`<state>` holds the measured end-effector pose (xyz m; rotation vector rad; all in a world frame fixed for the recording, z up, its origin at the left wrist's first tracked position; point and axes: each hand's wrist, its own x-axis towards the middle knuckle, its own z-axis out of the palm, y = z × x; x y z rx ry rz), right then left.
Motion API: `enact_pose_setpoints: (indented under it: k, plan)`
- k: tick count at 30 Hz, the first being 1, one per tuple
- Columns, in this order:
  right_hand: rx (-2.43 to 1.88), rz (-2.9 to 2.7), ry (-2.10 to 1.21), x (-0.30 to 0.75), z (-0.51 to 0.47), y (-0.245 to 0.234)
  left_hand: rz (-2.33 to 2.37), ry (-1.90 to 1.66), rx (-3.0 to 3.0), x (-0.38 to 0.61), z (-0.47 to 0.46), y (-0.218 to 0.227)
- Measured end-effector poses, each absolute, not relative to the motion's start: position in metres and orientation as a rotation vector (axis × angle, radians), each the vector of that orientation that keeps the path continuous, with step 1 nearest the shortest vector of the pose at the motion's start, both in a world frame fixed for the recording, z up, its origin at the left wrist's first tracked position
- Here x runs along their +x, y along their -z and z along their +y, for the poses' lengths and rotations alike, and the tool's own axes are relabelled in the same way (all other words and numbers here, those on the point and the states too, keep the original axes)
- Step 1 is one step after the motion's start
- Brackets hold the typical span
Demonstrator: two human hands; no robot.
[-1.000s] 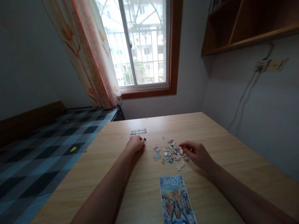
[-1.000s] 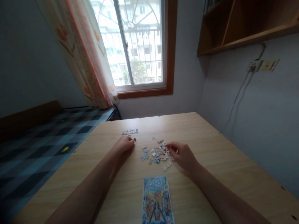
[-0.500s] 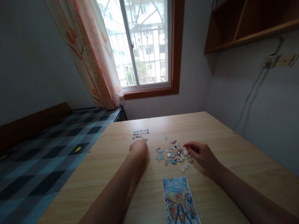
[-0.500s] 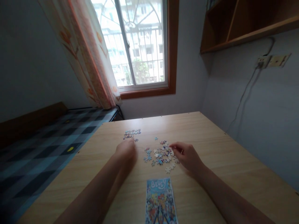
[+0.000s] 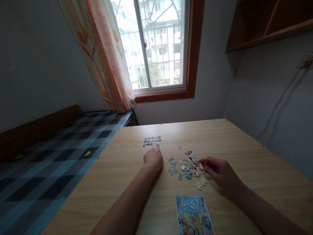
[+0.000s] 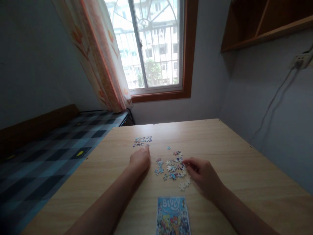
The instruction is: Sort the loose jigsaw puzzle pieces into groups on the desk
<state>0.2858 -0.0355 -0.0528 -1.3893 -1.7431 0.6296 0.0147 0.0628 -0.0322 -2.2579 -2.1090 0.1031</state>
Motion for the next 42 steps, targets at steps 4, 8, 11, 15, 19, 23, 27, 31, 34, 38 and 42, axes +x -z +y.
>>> enact_pose_setpoints:
  k: [4,8,11,15,19,23,27,31,34,38,42]
  plan:
    - [-1.388,-1.732,-0.571,0.288,-0.036,0.053,-2.077,-0.058,-2.224,0.012,0.068,0.038]
    - [-1.391,-1.644,-0.464,0.295,-0.031,0.054,-2.106,-0.073,-2.224,0.011,0.069,0.037]
    - [-1.395,-1.625,-0.445,0.298,-0.028,0.056,-2.104,-0.068,-2.237,0.01,0.071,0.037]
    - [-1.39,-1.647,-0.473,0.295,-0.029,0.055,-2.115,-0.044,-2.239,0.009,0.073,0.036]
    - [-1.395,-1.661,-0.495,0.294,-0.03,0.054,-2.119,-0.039,-2.239,0.008,0.073,0.034]
    - [-1.412,-1.655,-0.492,0.296,-0.029,0.056,-2.119,-0.023,-2.24,0.007,0.073,0.034]
    - [-1.419,-1.666,-0.503,0.299,-0.028,0.061,-2.117,0.01,-2.233,0.005,0.074,0.036]
    - [-1.415,-1.669,-0.508,0.299,-0.028,0.062,-2.112,0.005,-2.228,0.003,0.075,0.038]
    - [-1.417,-1.671,-0.507,0.298,-0.028,0.062,-2.107,0.01,-2.23,0.003,0.074,0.038]
    - [-1.42,-1.678,-0.504,0.299,-0.027,0.062,-2.118,0.009,-2.23,0.003,0.074,0.039]
    - [-1.408,-1.685,-0.509,0.3,-0.026,0.064,-2.127,0.01,-2.241,0.003,0.074,0.038]
